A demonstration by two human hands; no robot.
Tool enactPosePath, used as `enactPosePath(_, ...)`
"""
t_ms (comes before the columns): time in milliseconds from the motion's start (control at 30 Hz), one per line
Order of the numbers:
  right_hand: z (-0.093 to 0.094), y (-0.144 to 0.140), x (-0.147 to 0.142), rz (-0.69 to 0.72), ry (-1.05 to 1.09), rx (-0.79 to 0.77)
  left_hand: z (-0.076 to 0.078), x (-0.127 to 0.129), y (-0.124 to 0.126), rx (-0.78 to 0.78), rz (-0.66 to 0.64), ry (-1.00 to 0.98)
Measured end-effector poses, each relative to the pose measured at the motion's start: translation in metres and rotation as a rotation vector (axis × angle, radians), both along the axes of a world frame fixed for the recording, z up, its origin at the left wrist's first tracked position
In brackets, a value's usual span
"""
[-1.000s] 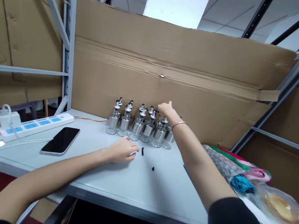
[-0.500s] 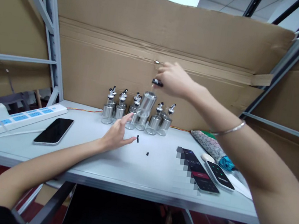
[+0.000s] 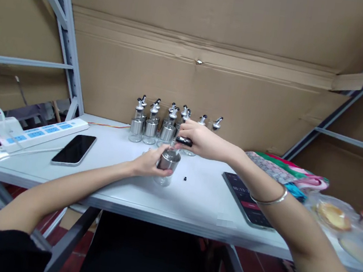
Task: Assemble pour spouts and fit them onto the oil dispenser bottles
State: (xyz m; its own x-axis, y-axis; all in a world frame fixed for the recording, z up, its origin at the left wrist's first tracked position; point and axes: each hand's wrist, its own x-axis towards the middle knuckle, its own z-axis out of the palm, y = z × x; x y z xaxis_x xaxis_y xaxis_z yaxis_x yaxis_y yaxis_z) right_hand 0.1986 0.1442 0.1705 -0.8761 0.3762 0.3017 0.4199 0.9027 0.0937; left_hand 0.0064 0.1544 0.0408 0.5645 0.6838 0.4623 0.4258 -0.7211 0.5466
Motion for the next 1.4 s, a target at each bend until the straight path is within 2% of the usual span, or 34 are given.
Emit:
enactPosePath(100,0.001,0.001,-0.001,0.01,0.138,-0.207,-0.001,0.002,-0.004,0.008,-0.016,-0.013)
enactPosePath(200,0.001,0.0,-0.006,-0.019,0.466,-0.342,-0.004,0.003,-0.004,0.016,-0.038,-0.038)
enactPosePath(300,-0.005,-0.002,-0.016,-0.062,0.751,-0.303,-0.007,0.003,-0.002,0.023,-0.057,-0.05)
enactPosePath(367,-0.012,-0.002,-0.022,-0.098,0.816,-0.249,-0.008,0.003,-0.001,0.032,-0.062,-0.053)
enactPosePath(467,-0.019,-0.001,-0.028,-0.169,0.816,-0.177,-0.009,0.003,-0.001,0.042,-0.052,-0.054)
enactPosePath(600,-0.018,0.001,-0.028,-0.248,0.774,-0.135,-0.011,0.003,0.0,0.056,-0.049,-0.064)
enactPosePath(767,-0.019,0.004,-0.027,-0.217,0.716,-0.129,-0.013,0.002,0.001,0.077,-0.069,-0.078)
enactPosePath(1100,-0.036,0.002,-0.026,-0.175,0.737,0.046,-0.013,0.002,0.003,0.083,-0.077,-0.092)
enactPosePath(1400,-0.047,-0.005,-0.033,-0.221,0.825,-0.1,-0.009,0.001,0.002,0.06,-0.057,-0.06)
